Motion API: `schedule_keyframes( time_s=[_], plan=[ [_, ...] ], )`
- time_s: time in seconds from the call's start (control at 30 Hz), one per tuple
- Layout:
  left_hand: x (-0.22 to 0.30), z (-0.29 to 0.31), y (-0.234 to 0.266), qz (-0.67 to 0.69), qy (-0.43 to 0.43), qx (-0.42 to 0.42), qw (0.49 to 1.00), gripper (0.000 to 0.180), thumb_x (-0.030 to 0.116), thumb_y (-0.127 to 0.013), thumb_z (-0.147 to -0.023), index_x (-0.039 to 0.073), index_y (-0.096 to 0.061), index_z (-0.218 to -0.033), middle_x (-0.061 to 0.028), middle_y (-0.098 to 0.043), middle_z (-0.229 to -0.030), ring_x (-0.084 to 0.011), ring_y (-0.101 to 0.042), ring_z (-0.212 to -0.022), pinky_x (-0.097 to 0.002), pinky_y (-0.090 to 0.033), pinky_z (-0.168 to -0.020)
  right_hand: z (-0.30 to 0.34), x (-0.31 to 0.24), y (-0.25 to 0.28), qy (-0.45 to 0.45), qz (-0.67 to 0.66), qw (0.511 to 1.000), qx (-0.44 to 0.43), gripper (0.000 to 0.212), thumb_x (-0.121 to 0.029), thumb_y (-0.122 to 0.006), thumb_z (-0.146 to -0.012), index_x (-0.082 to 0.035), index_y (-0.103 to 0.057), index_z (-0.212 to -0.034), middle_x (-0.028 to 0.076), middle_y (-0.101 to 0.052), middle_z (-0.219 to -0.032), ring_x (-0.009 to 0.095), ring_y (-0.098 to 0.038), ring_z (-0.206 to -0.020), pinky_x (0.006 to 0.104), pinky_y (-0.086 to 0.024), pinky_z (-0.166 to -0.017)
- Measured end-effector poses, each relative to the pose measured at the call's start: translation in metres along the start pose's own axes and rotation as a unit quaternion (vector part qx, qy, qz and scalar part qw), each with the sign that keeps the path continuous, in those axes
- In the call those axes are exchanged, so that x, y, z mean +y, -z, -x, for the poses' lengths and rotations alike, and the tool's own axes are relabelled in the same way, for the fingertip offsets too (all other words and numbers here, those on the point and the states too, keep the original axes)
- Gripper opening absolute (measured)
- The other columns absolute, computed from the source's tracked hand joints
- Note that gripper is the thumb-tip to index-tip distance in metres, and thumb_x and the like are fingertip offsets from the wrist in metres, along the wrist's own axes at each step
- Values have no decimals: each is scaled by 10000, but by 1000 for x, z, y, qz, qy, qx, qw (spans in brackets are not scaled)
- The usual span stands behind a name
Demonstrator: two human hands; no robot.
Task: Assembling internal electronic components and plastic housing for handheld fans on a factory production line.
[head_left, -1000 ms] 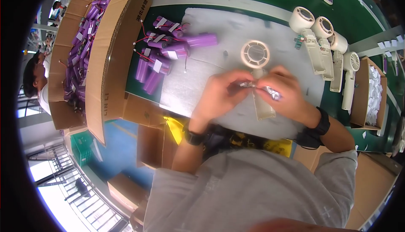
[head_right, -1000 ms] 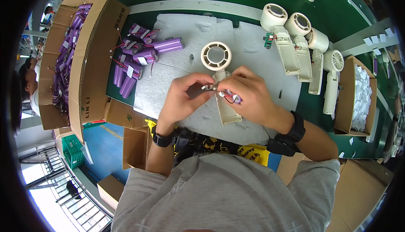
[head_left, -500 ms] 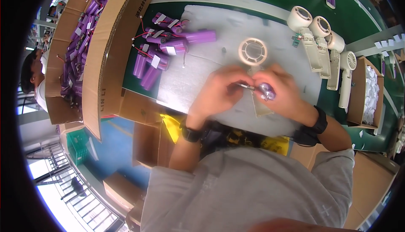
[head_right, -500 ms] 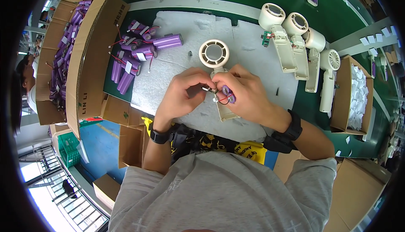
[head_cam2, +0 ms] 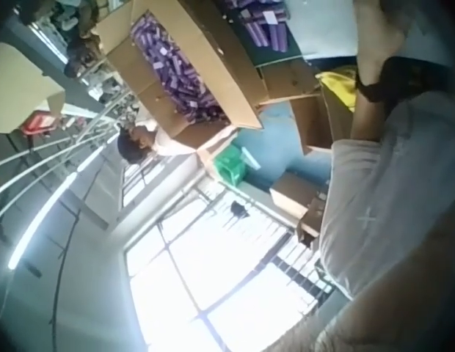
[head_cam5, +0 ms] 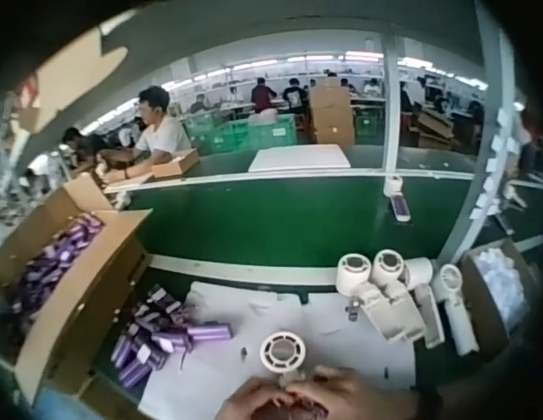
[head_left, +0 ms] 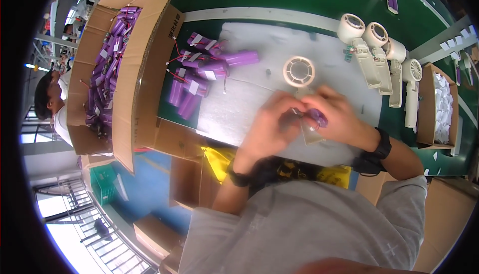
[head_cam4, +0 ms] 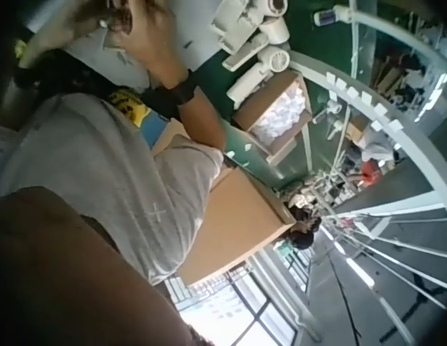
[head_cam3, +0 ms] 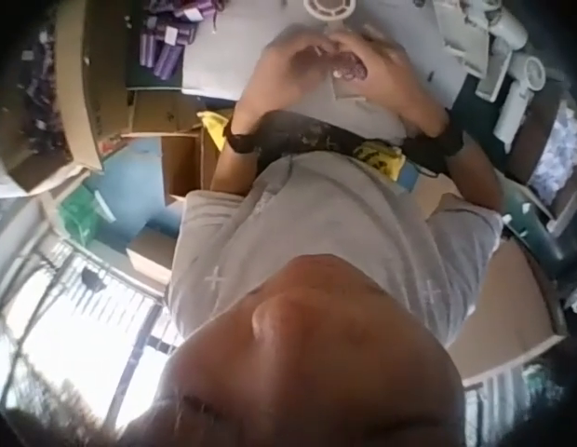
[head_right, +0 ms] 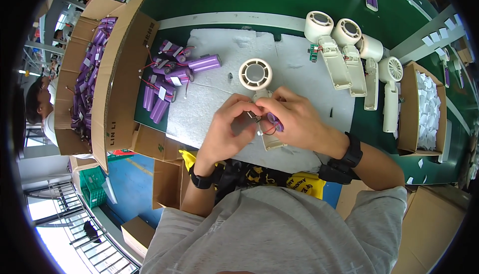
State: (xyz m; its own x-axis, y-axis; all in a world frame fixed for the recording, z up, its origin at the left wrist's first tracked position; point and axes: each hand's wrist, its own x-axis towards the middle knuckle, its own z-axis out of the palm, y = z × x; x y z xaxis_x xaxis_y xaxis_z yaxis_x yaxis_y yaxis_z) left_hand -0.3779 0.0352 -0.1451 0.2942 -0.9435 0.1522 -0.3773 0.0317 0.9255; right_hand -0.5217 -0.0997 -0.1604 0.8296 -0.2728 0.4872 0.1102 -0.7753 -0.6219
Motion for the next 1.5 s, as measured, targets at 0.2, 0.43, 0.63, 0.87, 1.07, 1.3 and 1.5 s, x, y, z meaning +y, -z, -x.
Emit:
schedule_keyframes(
  time_s=[0.2, 0.43, 0.63, 0.87, 1.07, 1.3, 1.5],
  plan=[
    [-11, 5, -4, 81, 78, 14, 994, 343, -88, -606, -861, 11, -584, -1189, -65, -653, -1032, -124, -636, -897, -235, -506, -764, -2, 2, 1, 4, -33, 999, -23, 460, -9, -757, -672, -47, -619, -1109, 81, -681, -888, 276, -597, -836, 366, -513, -725],
    [-23, 6, 5, 199, 126, 6, 972, 295, -76, -583, -902, -19, -574, -1191, -59, -631, -1087, -115, -618, -945, -239, -502, -826, -2, 8, 7, 43, -59, 997, -31, 416, -52, -778, -687, -54, -619, -1071, 102, -608, -1026, 281, -576, -889, 374, -491, -752],
    [-24, 6, 5, 178, 82, 21, 980, 298, -85, -591, -887, -12, -591, -1176, -30, -621, -1028, -110, -613, -895, -232, -501, -787, 0, 1, 11, 1, -41, 998, -47, 337, -86, -765, -720, -41, -614, -1018, 108, -521, -1100, 294, -558, -904, 373, -478, -756],
    [-10, -1, -1, 35, 75, 43, 996, 331, -109, -623, -848, -1, -606, -1160, -4, -580, -988, -76, -569, -839, -209, -470, -717, 3, -5, 6, -30, 41, 997, -54, 216, -108, -712, -794, -42, -631, -984, 124, -519, -1056, 287, -570, -821, 382, -485, -706],
    [-12, -7, 0, 99, 90, 50, 990, 298, -104, -638, -832, 6, -620, -1109, -41, -596, -1012, -95, -596, -875, -223, -491, -730, 1, -3, 3, 5, 65, 998, -19, 143, -104, -723, -796, -44, -658, -909, 98, -538, -967, 249, -573, -727, 365, -480, -624],
    [-26, -5, 1, 204, 6, 32, 978, 304, -129, -644, -829, -1, -615, -1104, -51, -595, -1045, -122, -606, -971, -256, -512, -809, -2, -2, -1, 23, 86, 996, 32, 98, -157, -735, -801, -92, -661, -805, 37, -508, -838, 174, -571, -637, 310, -480, -542],
    [-23, -5, 6, 188, 52, -10, 981, 314, -154, -642, -829, -18, -579, -1104, -56, -565, -1097, -138, -576, -1043, -281, -500, -888, -3, -3, 0, 31, 72, 996, 45, 119, -98, -755, -757, -70, -680, -846, 53, -527, -842, 196, -560, -621, 320, -468, -538]
  ],
)
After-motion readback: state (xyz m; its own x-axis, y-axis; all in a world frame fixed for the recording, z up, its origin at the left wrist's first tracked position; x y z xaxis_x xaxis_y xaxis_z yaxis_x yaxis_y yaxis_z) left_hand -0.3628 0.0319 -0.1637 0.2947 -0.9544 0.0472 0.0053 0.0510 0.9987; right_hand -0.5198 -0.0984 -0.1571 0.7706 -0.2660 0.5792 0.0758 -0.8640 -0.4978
